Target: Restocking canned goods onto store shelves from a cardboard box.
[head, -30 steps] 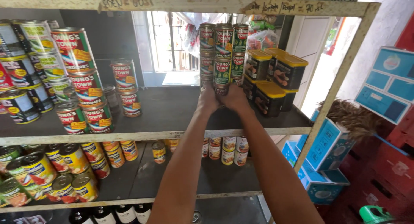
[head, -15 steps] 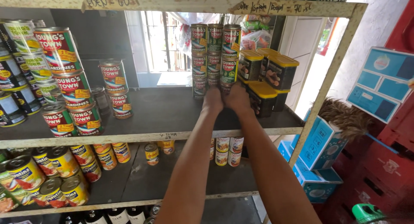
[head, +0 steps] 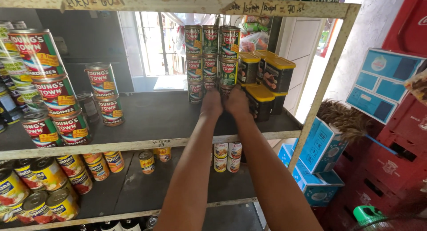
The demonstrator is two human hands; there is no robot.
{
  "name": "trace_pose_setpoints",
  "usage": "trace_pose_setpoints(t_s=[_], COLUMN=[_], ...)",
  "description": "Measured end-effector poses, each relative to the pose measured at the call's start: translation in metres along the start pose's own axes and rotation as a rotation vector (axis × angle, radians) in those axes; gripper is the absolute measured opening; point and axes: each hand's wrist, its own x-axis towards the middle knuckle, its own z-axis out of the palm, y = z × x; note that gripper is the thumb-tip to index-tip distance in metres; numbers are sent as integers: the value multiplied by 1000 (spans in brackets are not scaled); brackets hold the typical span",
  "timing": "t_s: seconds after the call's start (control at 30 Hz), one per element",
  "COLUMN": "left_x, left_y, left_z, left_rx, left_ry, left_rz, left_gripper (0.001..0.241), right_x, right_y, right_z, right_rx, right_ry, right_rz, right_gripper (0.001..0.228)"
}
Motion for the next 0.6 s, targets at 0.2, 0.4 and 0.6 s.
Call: trace_pose_setpoints(t_s=[0.2, 0.4, 0.6], left_x=[-15, -35, -42], left_y=[22, 31, 25], left_z=[-32, -60, -55], left_rx=[38, 179, 156], left_ry=[-71, -184, -214], left_rz=[-107, -33, -114], left_gripper=[26, 21, 21], right_x=[15, 9, 81], right_y=[17, 10, 132], right_z=[18, 13, 119], right_rx=[-20, -13, -316], right_ry=[22, -53, 3], right_rz=[-5, 57, -282], right_gripper=[58, 53, 23])
